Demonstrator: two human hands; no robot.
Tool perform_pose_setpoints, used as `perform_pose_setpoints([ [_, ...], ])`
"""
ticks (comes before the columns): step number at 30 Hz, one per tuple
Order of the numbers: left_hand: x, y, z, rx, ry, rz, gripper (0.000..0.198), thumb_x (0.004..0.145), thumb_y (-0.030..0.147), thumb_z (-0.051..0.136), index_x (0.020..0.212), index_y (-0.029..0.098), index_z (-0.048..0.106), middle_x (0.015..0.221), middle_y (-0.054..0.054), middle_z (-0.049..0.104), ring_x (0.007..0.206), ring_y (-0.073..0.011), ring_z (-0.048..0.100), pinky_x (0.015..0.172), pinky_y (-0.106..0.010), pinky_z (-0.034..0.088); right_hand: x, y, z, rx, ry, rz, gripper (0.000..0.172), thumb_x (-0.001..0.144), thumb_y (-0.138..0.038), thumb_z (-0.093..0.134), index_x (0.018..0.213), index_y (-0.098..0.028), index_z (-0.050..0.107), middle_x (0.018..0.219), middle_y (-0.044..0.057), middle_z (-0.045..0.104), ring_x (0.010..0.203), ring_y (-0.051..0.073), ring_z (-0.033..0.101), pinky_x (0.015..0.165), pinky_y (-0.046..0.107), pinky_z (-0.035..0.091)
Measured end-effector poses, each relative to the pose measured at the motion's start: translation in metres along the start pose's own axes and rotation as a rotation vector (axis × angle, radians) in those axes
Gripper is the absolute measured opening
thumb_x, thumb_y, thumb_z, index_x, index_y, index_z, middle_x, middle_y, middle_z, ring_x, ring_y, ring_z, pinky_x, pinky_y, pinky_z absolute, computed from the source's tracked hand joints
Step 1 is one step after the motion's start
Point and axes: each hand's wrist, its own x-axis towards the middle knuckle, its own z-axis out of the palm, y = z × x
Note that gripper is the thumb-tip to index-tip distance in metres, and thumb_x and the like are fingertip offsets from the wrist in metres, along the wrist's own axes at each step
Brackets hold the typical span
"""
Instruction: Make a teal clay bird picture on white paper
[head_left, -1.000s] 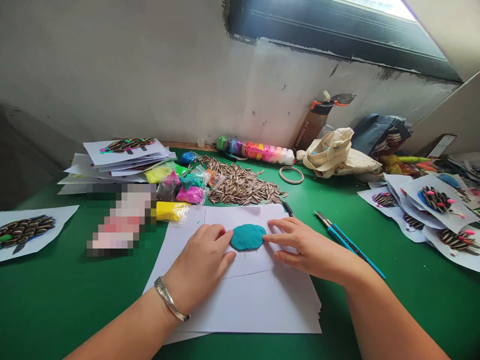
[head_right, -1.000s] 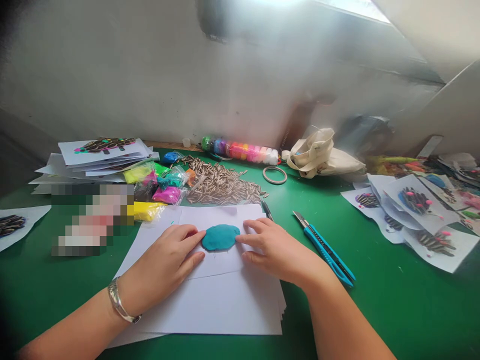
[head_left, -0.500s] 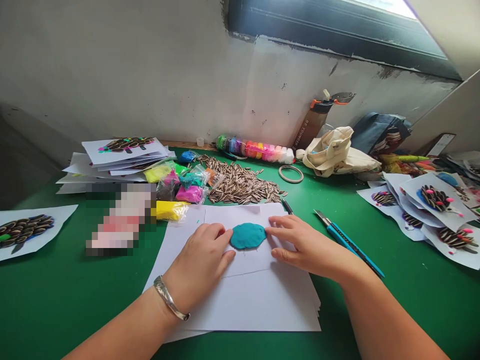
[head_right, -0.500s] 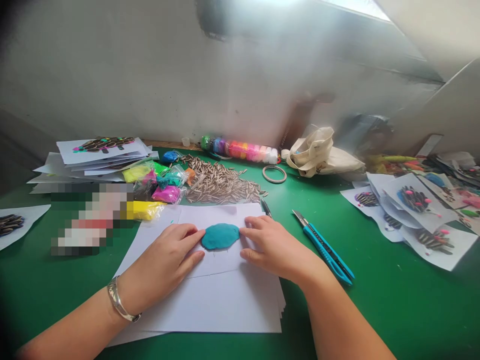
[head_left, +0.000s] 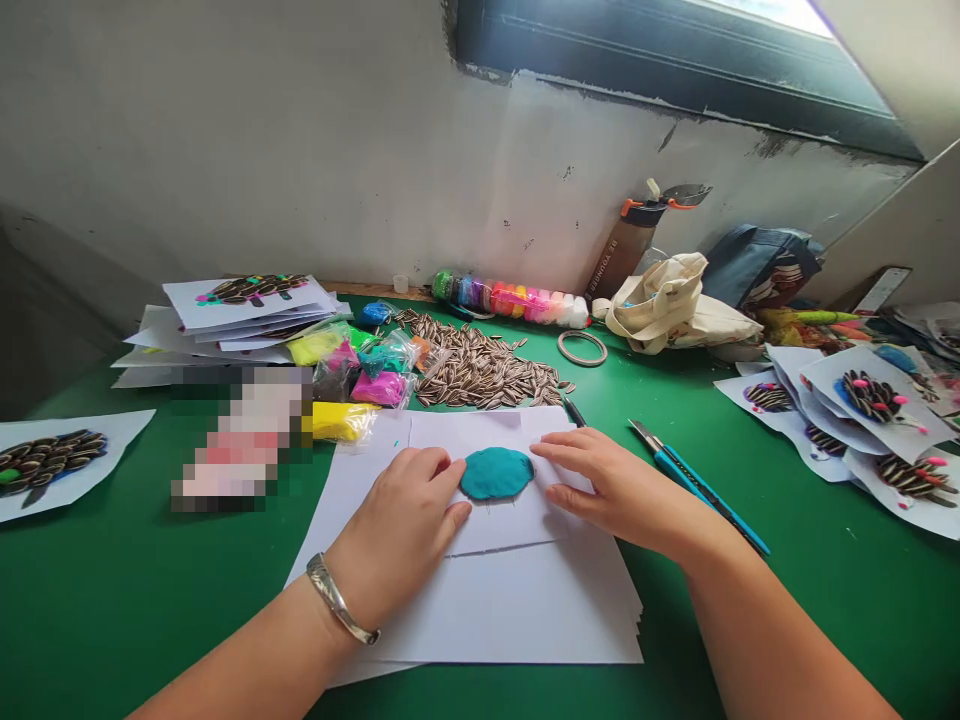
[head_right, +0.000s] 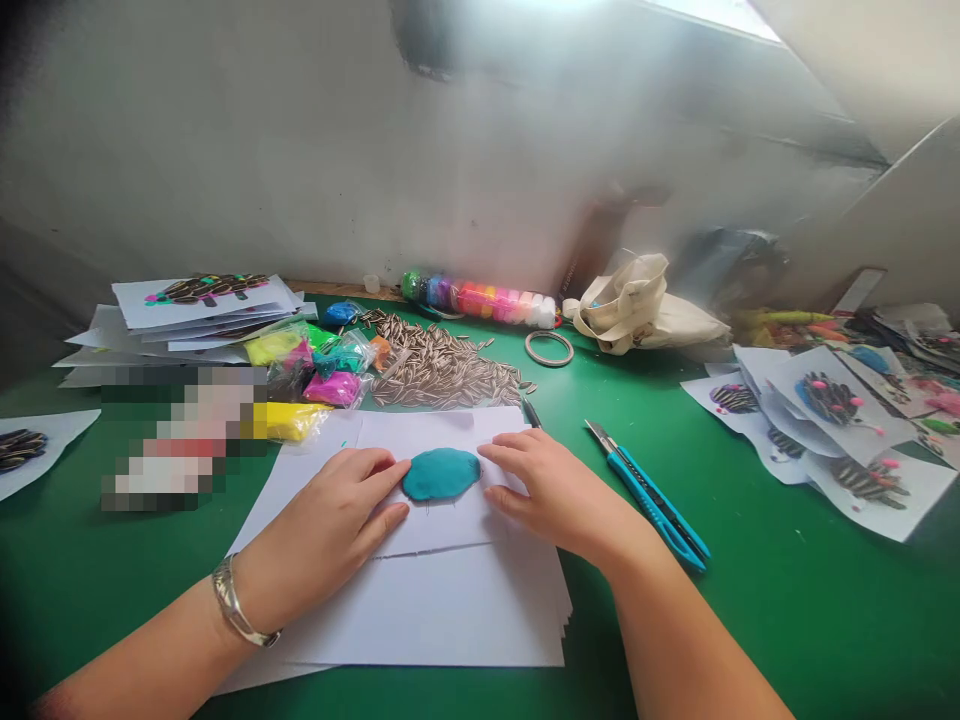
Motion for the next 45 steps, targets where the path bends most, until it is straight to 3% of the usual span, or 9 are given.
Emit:
perform_pose_setpoints([
  [5,0.001,0.0,0.0,0.004,0.016,0.008,0.019,0.089,0.022,0.048,0.101,0.019,0.063,0.102,-0.009,0.058,0.098,-0.0271,0.051,0.086,-0.043,0.046,0.002,-0.011,-0.004,-0.094,-0.037,-0.043,0.025,0.088,-0.031,0.056,0.11,-0.028,0.067,0.118,0.008,0.061,0.106,0.027,0.054,0.089,0.044,0.049],
  [12,0.0,-0.001,0.001,0.009,0.003,0.008,0.018,0.09,0.022,0.048,0.101,0.018,0.062,0.102,-0.009,0.057,0.099,-0.0272,0.051,0.087,-0.043,0.045,0.003,-0.007,0.004,-0.15,0.024,-0.038,0.041,0.088,-0.033,0.057,0.128,-0.026,0.057,0.131,0.01,0.055,0.119,0.029,0.049,0.099,0.047,0.044],
  [21,0.0,0.001,0.001,0.008,-0.012,-0.003,0.019,0.09,0.023,0.049,0.103,0.017,0.062,0.104,-0.01,0.057,0.1,-0.0272,0.05,0.089,-0.043,0.044,0.004,-0.007,0.008,-0.198,0.084,-0.054,0.034,0.088,-0.033,0.058,0.121,-0.025,0.063,0.136,0.013,0.051,0.126,0.031,0.043,0.104,0.049,0.039],
  [25,0.001,0.0,0.001,0.004,-0.017,-0.008,0.019,0.091,0.023,0.049,0.103,0.017,0.062,0.105,-0.01,0.056,0.1,-0.0273,0.049,0.089,-0.043,0.044,0.004,-0.011,0.007,-0.135,0.138,-0.053,0.029,0.091,-0.027,0.054,0.117,-0.023,0.064,0.129,0.012,0.056,0.118,0.028,0.048,0.098,0.045,0.043],
  [28,0.001,0.0,0.001,-0.008,-0.024,-0.014,0.018,0.09,0.023,0.05,0.102,0.017,0.062,0.104,-0.009,0.057,0.1,-0.027,0.049,0.089,-0.043,0.044,0.004,-0.019,0.004,-0.046,0.049,-0.07,0.023,0.093,-0.024,0.051,0.11,-0.025,0.067,0.105,0.008,0.064,0.095,0.021,0.057,0.081,0.035,0.049],
  [31,0.001,-0.001,0.0,-0.02,-0.026,-0.02,0.017,0.09,0.023,0.05,0.101,0.017,0.062,0.104,-0.009,0.057,0.1,-0.0266,0.049,0.089,-0.042,0.044,0.002,-0.024,0.001,-0.015,-0.043,-0.052,0.022,0.093,-0.023,0.049,0.104,-0.025,0.068,0.086,0.004,0.062,0.079,0.017,0.056,0.068,0.028,0.045],
  [37,0.001,0.0,0.0,-0.023,-0.026,-0.024,0.016,0.09,0.023,0.05,0.1,0.017,0.062,0.103,-0.009,0.057,0.099,-0.0263,0.05,0.088,-0.041,0.044,-0.002,-0.022,-0.003,-0.058,-0.099,-0.033,0.027,0.092,-0.014,0.045,0.096,-0.025,0.07,0.081,0.003,0.059,0.074,0.015,0.053,0.063,0.025,0.038],
  [45,0.001,-0.001,0.001,-0.016,-0.021,-0.021,0.018,0.09,0.024,0.051,0.101,0.017,0.062,0.103,-0.009,0.057,0.099,-0.0266,0.05,0.089,-0.042,0.044,-0.004,-0.021,-0.004,-0.118,-0.121,-0.089,0.026,0.09,-0.015,0.049,0.102,-0.028,0.07,0.084,0.004,0.058,0.075,0.016,0.053,0.065,0.026,0.039],
])
